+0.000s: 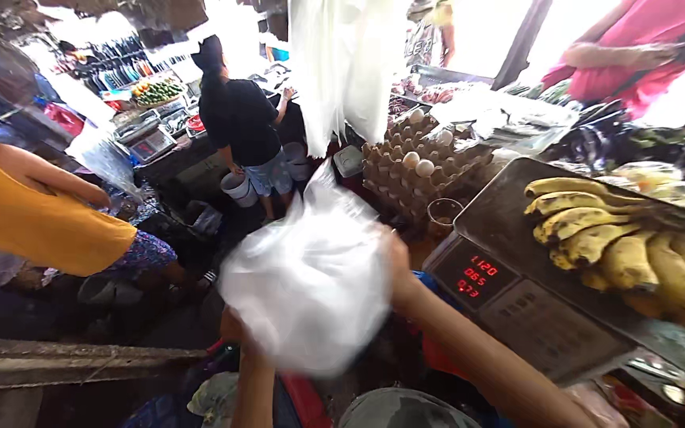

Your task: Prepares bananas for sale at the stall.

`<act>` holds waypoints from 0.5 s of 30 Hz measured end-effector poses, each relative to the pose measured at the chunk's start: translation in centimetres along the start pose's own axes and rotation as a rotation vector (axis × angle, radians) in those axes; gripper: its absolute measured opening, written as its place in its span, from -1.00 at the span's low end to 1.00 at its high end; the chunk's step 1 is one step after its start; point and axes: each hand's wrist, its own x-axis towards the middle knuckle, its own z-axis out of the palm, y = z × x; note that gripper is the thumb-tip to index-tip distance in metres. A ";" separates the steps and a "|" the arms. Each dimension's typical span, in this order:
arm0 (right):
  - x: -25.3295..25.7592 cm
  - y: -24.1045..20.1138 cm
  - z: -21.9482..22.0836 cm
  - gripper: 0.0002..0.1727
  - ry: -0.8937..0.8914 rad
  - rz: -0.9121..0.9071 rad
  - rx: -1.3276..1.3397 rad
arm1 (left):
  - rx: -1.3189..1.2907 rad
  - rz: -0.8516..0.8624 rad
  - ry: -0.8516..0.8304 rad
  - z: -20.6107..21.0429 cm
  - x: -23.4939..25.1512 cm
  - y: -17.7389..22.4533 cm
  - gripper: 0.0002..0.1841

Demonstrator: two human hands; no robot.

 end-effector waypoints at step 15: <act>-7.9 -0.7 -29.8 -0.63 -0.066 0.261 -0.482 | 0.243 0.349 -0.839 -0.8 6.4 8.9 -0.72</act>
